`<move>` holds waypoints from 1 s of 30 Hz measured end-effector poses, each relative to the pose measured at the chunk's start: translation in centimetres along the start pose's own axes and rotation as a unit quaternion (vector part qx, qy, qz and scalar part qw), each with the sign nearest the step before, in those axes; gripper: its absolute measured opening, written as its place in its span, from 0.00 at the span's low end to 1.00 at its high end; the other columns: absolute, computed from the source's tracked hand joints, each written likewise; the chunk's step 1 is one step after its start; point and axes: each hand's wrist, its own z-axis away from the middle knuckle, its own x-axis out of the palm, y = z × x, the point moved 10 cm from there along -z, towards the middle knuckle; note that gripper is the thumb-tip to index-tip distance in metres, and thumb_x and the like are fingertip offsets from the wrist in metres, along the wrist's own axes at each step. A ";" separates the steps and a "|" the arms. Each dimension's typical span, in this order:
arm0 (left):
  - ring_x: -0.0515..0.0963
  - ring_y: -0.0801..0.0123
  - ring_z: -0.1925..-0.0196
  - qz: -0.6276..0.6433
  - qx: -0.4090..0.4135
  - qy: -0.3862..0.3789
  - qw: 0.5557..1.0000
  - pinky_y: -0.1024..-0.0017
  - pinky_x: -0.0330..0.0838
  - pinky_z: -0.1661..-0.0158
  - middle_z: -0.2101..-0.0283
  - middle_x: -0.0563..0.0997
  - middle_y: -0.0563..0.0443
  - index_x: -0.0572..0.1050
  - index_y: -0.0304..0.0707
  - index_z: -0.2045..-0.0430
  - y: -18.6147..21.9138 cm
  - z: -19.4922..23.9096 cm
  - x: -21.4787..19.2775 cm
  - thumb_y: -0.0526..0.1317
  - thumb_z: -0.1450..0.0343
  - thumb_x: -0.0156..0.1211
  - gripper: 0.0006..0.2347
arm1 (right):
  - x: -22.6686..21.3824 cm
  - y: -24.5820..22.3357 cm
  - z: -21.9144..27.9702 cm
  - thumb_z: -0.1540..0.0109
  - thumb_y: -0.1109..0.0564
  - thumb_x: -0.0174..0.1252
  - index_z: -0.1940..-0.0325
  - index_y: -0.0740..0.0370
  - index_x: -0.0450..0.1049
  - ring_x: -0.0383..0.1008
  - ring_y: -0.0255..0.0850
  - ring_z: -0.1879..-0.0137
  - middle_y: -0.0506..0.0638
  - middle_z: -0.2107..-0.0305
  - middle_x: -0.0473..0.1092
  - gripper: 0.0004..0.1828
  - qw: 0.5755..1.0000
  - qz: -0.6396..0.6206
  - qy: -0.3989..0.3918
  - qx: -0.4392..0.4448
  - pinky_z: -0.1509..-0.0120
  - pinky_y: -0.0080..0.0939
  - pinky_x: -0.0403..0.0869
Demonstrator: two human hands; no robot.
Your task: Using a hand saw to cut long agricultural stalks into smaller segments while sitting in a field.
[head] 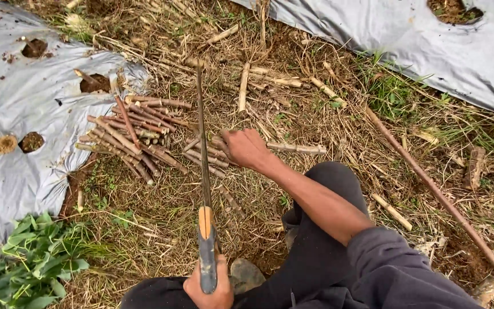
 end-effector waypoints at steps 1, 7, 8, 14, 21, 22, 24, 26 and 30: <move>0.64 0.75 0.93 -0.002 -0.001 -0.001 1.000 0.77 0.58 0.86 0.90 0.76 0.51 0.81 0.26 0.77 0.5 0.1 -0.1 0.29 0.40 0.62 0.04 | -0.1 0.0 0.2 0.28 0.39 0.38 0.64 0.57 0.71 0.46 0.32 0.87 0.42 0.89 0.59 0.25 1.000 -0.002 -0.001 0.001 0.86 0.35 0.49; 0.62 0.77 0.93 -0.028 -0.014 0.040 0.999 0.77 0.56 0.86 0.92 0.73 0.56 0.79 0.30 0.84 -0.9 -1.2 -1.0 0.33 0.39 0.64 0.04 | 1.2 -5.7 2.0 0.29 0.37 0.35 0.49 0.59 0.72 0.47 0.30 0.89 0.57 0.68 0.76 0.29 0.992 0.053 -0.017 -0.115 0.89 0.31 0.50; 0.63 0.77 0.93 -0.022 -0.004 0.039 0.999 0.77 0.56 0.87 0.91 0.75 0.55 0.80 0.30 0.81 -0.8 -1.6 -0.6 0.32 0.38 0.64 0.02 | 1.8 -5.8 2.0 0.28 0.38 0.36 0.59 0.60 0.69 0.48 0.31 0.90 0.50 0.78 0.67 0.26 0.994 0.015 -0.040 -0.104 0.90 0.33 0.52; 0.74 0.74 0.90 0.033 -0.058 0.017 0.998 0.79 0.67 0.84 0.84 0.83 0.48 0.82 0.26 0.70 -2.0 0.4 0.1 0.30 0.40 0.61 0.09 | -1.0 -2.5 0.5 0.27 0.42 0.40 0.65 0.58 0.69 0.49 0.31 0.88 0.42 0.88 0.60 0.23 0.998 0.018 0.008 -0.054 0.88 0.32 0.52; 0.62 0.76 0.94 -0.015 0.010 0.041 0.999 0.77 0.57 0.87 0.93 0.71 0.56 0.76 0.32 0.89 -0.1 -0.8 -1.8 0.32 0.40 0.65 0.06 | -0.4 -2.6 0.2 0.27 0.43 0.40 0.59 0.64 0.68 0.55 0.35 0.87 0.54 0.76 0.72 0.22 1.000 -0.002 0.015 -0.018 0.88 0.34 0.58; 0.62 0.76 0.94 -0.017 0.008 0.043 0.999 0.77 0.57 0.87 0.93 0.71 0.56 0.76 0.32 0.89 0.1 -0.6 -2.1 0.32 0.40 0.65 0.06 | -0.4 -2.9 0.1 0.27 0.43 0.40 0.59 0.64 0.68 0.55 0.35 0.87 0.54 0.76 0.72 0.22 1.000 -0.004 0.013 -0.021 0.88 0.34 0.58; 0.64 0.75 0.93 -0.022 -0.012 0.037 0.999 0.77 0.59 0.86 0.92 0.73 0.53 0.77 0.29 0.86 0.2 -0.4 -2.2 0.31 0.41 0.65 0.04 | -1.3 -3.6 0.0 0.28 0.43 0.41 0.60 0.63 0.69 0.51 0.34 0.88 0.54 0.79 0.74 0.23 0.998 0.005 0.038 -0.049 0.88 0.36 0.53; 0.68 0.76 0.92 -0.022 -0.012 0.030 0.999 0.79 0.62 0.86 0.89 0.78 0.51 0.79 0.26 0.77 0.3 0.6 -2.7 0.29 0.41 0.63 0.04 | -1.5 -4.0 -0.4 0.28 0.41 0.42 0.61 0.61 0.69 0.51 0.33 0.87 0.51 0.81 0.71 0.22 0.998 0.006 0.031 -0.053 0.86 0.36 0.53; 0.87 0.71 0.79 -0.037 -0.053 0.015 0.998 0.79 0.79 0.72 0.71 0.89 0.44 0.81 0.25 0.59 -1.5 2.1 -4.2 0.29 0.39 0.60 0.15 | -0.9 -6.1 -0.7 0.28 0.40 0.41 0.62 0.58 0.67 0.49 0.33 0.87 0.50 0.83 0.69 0.21 0.994 0.034 0.023 -0.103 0.86 0.34 0.53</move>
